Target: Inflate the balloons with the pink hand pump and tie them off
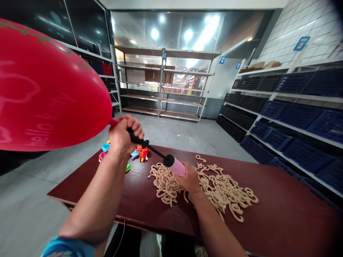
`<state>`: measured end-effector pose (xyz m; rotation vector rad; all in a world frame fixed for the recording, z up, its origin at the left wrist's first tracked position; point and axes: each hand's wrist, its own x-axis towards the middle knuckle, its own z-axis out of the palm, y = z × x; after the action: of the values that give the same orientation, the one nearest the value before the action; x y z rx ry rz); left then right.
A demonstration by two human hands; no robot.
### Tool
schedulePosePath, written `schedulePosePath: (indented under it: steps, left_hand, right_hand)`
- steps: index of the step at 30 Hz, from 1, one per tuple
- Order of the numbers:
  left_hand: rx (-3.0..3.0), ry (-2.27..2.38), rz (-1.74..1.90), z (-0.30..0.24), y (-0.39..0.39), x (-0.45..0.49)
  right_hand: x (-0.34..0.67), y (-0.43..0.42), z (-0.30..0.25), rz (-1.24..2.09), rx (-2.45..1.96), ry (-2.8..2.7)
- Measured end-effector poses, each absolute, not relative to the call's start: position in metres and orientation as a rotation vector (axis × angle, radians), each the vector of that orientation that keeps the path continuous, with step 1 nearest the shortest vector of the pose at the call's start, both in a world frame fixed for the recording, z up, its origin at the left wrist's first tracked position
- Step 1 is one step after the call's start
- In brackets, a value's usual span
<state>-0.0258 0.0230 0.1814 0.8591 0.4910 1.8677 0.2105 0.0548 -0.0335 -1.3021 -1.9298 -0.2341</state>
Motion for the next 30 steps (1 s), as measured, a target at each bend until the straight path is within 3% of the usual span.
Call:
schedulePosePath:
  steps: [13,24,30]
  left_hand:
    - [0.701,0.572,1.757,0.080,0.067,0.044]
    - [0.880,0.477,1.875,0.171,0.022,-0.025]
    - [0.862,0.507,1.879,0.155,0.042,-0.013]
  right_hand:
    - [0.209,0.056,-0.042,-0.356,-1.295,-1.957]
    - [0.213,0.058,-0.035,-0.256,-1.261,-1.939]
    - [0.212,0.055,-0.037,-0.207,-1.352,-1.940]
